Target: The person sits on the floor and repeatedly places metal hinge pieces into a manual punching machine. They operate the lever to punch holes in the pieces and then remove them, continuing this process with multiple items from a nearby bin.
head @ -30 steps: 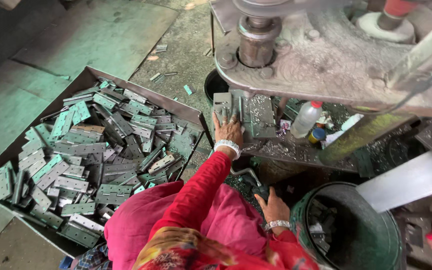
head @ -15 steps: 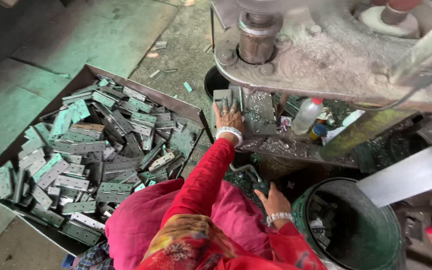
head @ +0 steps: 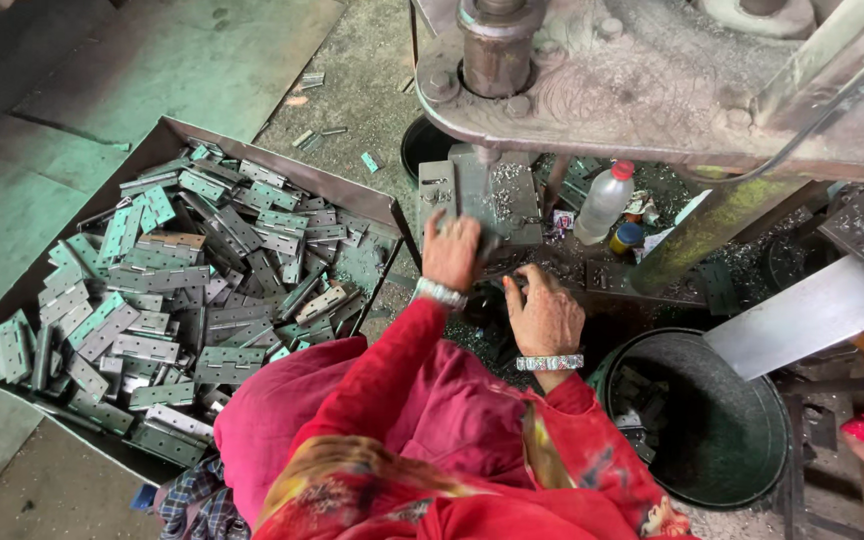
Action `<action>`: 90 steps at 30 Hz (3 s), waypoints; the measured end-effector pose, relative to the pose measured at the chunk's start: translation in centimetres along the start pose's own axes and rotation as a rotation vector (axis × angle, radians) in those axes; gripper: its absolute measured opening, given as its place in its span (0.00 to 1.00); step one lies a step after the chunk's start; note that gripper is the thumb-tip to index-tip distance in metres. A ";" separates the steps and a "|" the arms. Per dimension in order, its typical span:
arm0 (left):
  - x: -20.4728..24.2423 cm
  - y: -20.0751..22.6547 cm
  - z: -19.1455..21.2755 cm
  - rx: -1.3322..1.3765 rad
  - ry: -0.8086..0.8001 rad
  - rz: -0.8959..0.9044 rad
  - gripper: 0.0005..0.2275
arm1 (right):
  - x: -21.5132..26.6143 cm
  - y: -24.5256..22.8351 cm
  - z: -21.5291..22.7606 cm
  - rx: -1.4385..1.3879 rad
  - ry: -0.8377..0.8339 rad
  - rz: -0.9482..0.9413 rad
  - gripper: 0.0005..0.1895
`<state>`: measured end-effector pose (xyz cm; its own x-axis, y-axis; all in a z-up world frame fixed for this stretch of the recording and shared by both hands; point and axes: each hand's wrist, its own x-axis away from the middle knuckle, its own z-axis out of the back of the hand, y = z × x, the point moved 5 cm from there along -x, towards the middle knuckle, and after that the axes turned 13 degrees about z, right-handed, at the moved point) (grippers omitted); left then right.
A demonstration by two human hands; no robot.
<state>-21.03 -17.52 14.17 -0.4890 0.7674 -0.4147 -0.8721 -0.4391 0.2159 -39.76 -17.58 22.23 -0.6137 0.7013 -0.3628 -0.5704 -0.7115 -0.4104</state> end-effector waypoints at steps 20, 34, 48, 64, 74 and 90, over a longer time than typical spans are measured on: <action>-1.8 2.4 -0.8 -0.358 -0.401 0.243 0.19 | 0.2 2.4 -3.0 0.085 -0.321 -0.066 0.25; 0.6 0.7 -0.1 -0.199 -0.320 0.229 0.25 | 11.0 14.1 -16.4 -0.096 -0.464 -0.250 0.38; 2.3 1.4 0.8 -0.130 -0.302 0.197 0.20 | 4.6 6.0 -6.2 0.117 -0.640 -0.101 0.35; 0.4 0.9 0.2 -0.215 -0.260 0.166 0.17 | 10.9 11.3 -13.6 -0.080 -0.396 -0.239 0.46; -4.0 1.1 -1.2 -0.220 -0.210 0.214 0.21 | 9.3 11.4 -14.1 -0.041 -0.394 -0.257 0.41; -3.8 0.4 -0.6 -0.212 -0.407 0.273 0.20 | 10.3 10.4 -11.7 -0.028 -0.373 -0.313 0.37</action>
<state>-19.54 -20.89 15.25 -0.7010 0.7130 0.0168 -0.7107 -0.7003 0.0673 -45.58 -17.25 4.41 -0.5719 0.8137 0.1039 -0.7471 -0.4643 -0.4757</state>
